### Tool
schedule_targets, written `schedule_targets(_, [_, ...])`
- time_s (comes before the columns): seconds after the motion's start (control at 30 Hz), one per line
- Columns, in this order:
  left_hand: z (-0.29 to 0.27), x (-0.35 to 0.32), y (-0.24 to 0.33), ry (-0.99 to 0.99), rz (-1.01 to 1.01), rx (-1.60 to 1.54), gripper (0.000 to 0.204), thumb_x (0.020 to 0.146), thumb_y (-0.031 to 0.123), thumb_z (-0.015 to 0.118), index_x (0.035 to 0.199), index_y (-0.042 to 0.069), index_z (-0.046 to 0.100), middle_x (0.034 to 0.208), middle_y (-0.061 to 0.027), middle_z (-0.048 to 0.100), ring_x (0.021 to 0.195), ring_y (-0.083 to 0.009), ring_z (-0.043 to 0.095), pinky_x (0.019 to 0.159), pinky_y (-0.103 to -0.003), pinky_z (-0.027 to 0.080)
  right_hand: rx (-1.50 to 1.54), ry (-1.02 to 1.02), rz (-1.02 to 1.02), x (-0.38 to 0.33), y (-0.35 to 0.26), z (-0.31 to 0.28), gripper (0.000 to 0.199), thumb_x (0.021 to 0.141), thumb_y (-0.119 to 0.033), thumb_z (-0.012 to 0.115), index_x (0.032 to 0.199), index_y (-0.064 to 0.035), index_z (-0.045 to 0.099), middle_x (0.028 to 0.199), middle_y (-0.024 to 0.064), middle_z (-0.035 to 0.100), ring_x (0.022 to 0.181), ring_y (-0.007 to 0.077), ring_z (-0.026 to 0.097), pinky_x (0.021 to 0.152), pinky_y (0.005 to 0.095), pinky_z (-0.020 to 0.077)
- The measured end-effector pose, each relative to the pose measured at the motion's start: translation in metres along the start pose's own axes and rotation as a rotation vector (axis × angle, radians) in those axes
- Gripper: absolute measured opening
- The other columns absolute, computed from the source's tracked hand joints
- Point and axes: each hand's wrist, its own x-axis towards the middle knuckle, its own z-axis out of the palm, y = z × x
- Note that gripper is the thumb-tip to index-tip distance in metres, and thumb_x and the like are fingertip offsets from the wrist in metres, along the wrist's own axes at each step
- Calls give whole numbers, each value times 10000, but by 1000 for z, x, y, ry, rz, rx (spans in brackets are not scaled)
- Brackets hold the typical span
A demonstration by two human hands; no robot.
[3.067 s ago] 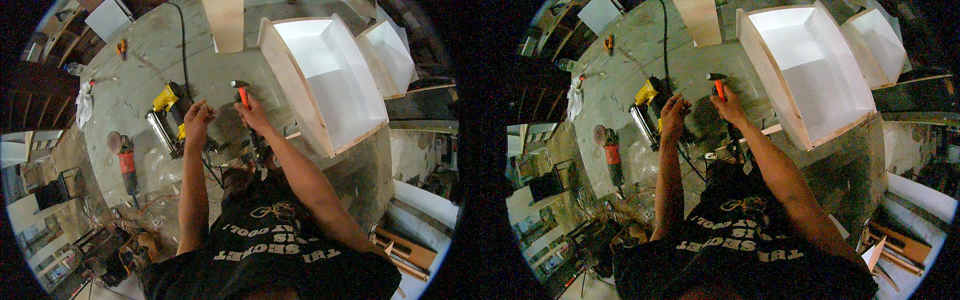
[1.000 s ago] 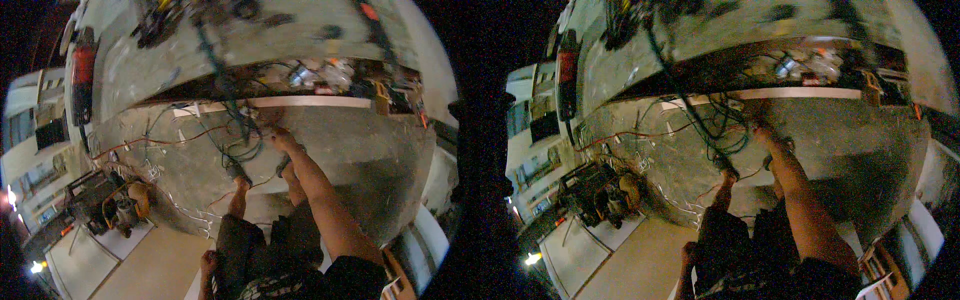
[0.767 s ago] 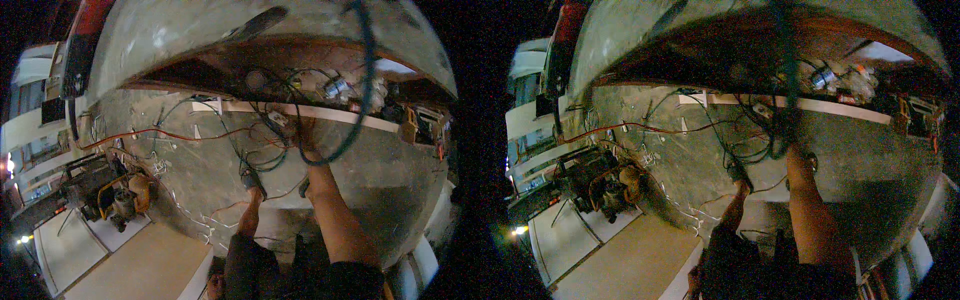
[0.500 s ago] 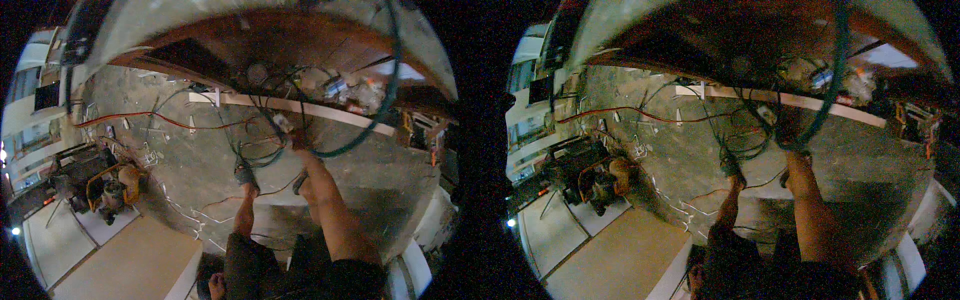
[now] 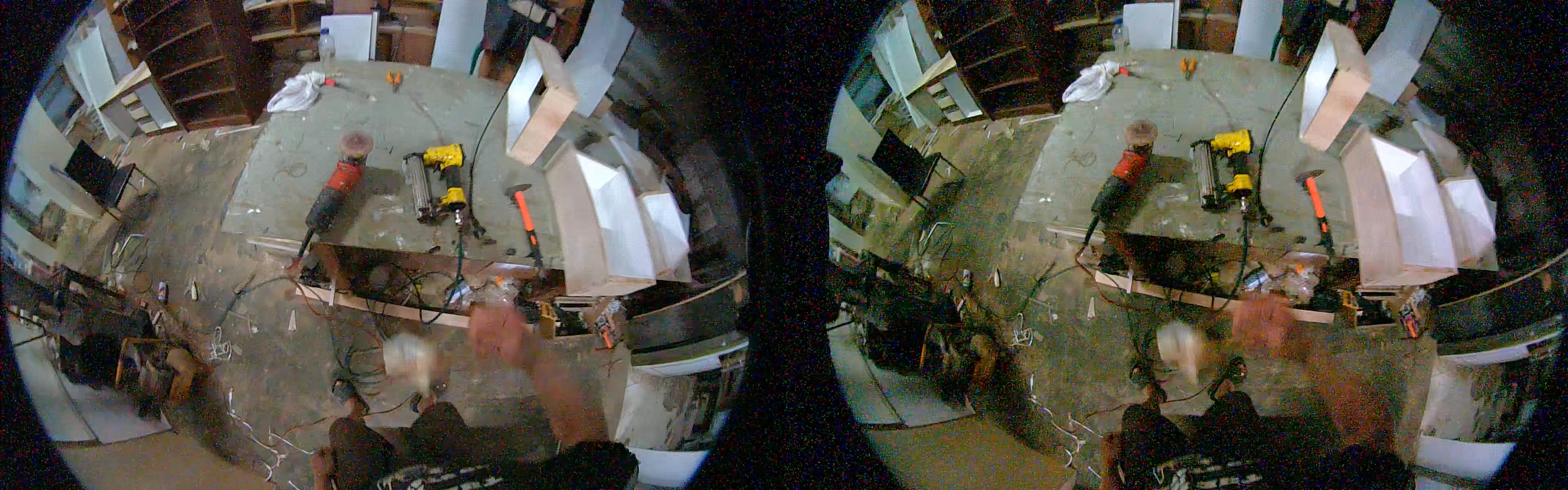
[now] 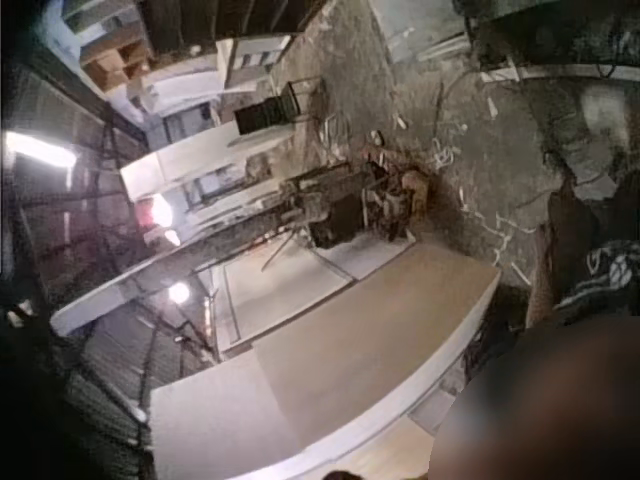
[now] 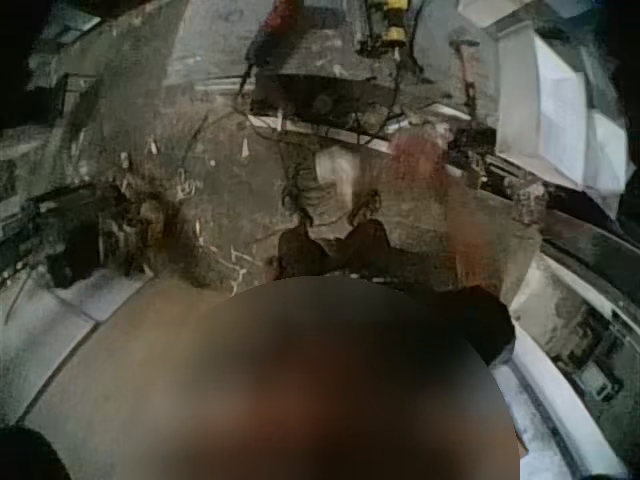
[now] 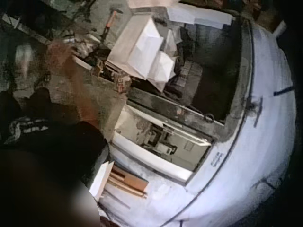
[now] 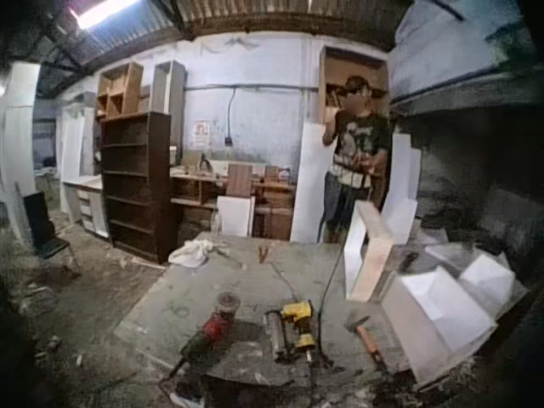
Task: The person uses a power sander to smooth the edges of a white wooden box, then uses a hammer to tap joints and a utility knife to trim excess material. The person handles multiple box components on a cluttered workbench.
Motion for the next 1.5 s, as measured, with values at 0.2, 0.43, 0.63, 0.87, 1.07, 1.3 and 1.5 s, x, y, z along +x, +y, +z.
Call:
schedule_targets(0.2, [-44, 31, 61, 41, 72, -539, 348, 1003, 308, 620, 896, -17, 681, 726, -94, 635, 611, -196, 610, 573, -372, 502, -366, 497, -400, 219, -232, -160, 333, 990, -350, 550, 913, -76, 723, 630, 41, 526, 573, 170, 543, 544, 355, 453])
schedule_targets(0.43, [-40, -47, 45, 383, 25, -177, 252, 971, 237, 653, 914, -8, 680, 690, -62, 607, 530, -149, 552, 493, -305, 455, -351, 743, -213, 426, -229, -301, 270, 914, -257, 630, 872, 4, 681, 662, 58, 586, 503, 171, 541, 497, 342, 499])
schedule_targets(0.63, [48, -122, 113, 210, -239, -175, 251, 974, 242, 652, 938, -3, 687, 706, -63, 621, 546, -155, 558, 508, -307, 457, -436, 583, -110, 580, -58, -374, 278, 947, -230, 574, 814, 5, 639, 687, 102, 609, 511, 216, 578, 497, 371, 531])
schedule_targets(0.87, [96, -152, 193, 181, -315, -192, 251, 978, 249, 652, 967, 2, 696, 724, -64, 637, 565, -162, 564, 525, -310, 461, 120, 542, -280, 606, 7, -384, 479, 1023, -356, 543, 1272, 53, 518, 1160, 181, 627, 787, 264, 727, 657, 379, 613])
schedule_targets(1.07, [96, -153, 195, 157, -198, -92, 254, 982, 254, 652, 991, 6, 703, 740, -65, 651, 582, -168, 570, 540, -312, 463, -133, 398, 162, 527, 6, -373, 682, 1026, -394, 610, 1550, -45, 350, 1400, 168, 559, 1007, 279, 733, 762, 349, 604])
schedule_targets(1.3, [73, -89, 187, 135, 95, 36, 259, 985, 261, 652, 1019, 11, 712, 759, -66, 667, 601, -175, 577, 557, -314, 466, -142, 517, -289, 284, 83, -319, 349, 985, -241, 636, 1275, -47, 649, 991, 134, 739, 832, 254, 754, 704, 374, 587])
schedule_targets(1.5, [56, -59, 188, 211, 296, -280, 131, 977, 123, 635, 1018, 0, 657, 748, -66, 607, 641, -162, 550, 579, -329, 450, -999, 827, 335, 90, 197, -243, 558, 903, -378, 668, 1352, -60, 573, 1197, 217, 680, 1115, 437, 639, 944, 545, 520])
